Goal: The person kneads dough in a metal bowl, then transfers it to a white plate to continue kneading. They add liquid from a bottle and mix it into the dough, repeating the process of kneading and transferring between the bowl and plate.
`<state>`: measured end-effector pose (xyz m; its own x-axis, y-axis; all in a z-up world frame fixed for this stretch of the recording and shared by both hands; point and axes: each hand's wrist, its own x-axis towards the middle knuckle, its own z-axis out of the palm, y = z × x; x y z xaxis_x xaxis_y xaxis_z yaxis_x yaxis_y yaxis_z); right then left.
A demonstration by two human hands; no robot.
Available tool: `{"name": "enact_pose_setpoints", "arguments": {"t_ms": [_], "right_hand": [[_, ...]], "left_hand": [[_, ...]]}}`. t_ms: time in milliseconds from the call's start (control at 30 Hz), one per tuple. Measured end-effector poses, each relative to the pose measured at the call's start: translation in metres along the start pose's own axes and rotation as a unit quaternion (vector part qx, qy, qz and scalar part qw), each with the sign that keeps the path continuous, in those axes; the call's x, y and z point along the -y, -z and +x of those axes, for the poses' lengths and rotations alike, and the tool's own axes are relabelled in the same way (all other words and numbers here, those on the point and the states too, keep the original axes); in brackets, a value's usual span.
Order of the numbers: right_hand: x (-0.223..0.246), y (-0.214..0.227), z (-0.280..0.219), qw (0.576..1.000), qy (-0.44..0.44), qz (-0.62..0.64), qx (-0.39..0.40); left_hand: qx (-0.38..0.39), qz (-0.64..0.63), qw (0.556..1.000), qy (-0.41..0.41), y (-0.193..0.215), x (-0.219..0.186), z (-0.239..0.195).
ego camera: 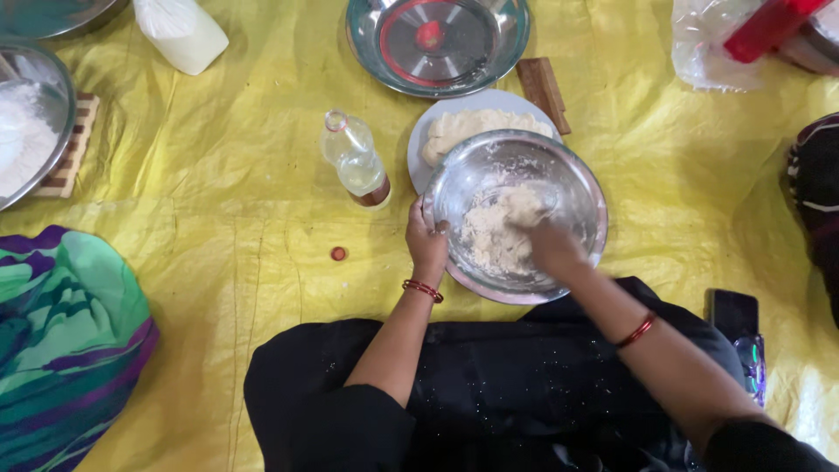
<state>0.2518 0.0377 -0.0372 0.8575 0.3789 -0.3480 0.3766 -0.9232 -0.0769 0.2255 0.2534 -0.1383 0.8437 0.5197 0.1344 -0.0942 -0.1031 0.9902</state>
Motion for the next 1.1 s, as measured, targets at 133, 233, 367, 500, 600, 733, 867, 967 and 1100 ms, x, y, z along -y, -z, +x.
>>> {"name": "enact_pose_setpoints", "arguments": {"t_ms": [133, 233, 367, 500, 600, 733, 867, 967, 1100], "right_hand": [[0.002, -0.030, 0.031, 0.997, -0.064, 0.005, 0.036], [0.010, -0.052, 0.072, 0.994, -0.059, 0.000, -0.096], [0.008, -0.071, 0.060, 0.997, 0.050, 0.066, 0.009], [-0.012, -0.039, 0.033, 0.994, 0.049, 0.090, 0.042], [-0.006, -0.014, 0.035, 0.993, -0.100, 0.055, -0.006], [0.041, -0.023, 0.038, 0.989, -0.015, 0.127, -0.075], [0.013, -0.031, 0.020, 0.972, 0.179, 0.142, 0.048], [-0.026, -0.020, 0.026, 0.995, -0.008, 0.060, 0.075], [-0.016, -0.023, 0.056, 0.997, 0.017, 0.021, -0.071]], "left_hand": [[0.024, -0.086, 0.996, 0.015, -0.009, 0.025, -0.005], [0.015, -0.061, 0.998, 0.011, -0.005, 0.032, -0.002], [0.016, -0.089, 0.996, 0.029, -0.012, 0.032, 0.001], [0.019, -0.113, 0.993, 0.024, -0.007, 0.033, 0.001], [0.025, -0.127, 0.991, 0.012, -0.016, 0.033, -0.011], [0.014, -0.102, 0.994, 0.040, -0.018, 0.027, -0.006], [0.038, -0.199, 0.977, 0.069, -0.012, 0.026, -0.001], [0.012, -0.150, 0.985, 0.088, -0.012, 0.024, -0.001], [0.029, -0.158, 0.981, 0.108, -0.017, 0.016, 0.002]]}}
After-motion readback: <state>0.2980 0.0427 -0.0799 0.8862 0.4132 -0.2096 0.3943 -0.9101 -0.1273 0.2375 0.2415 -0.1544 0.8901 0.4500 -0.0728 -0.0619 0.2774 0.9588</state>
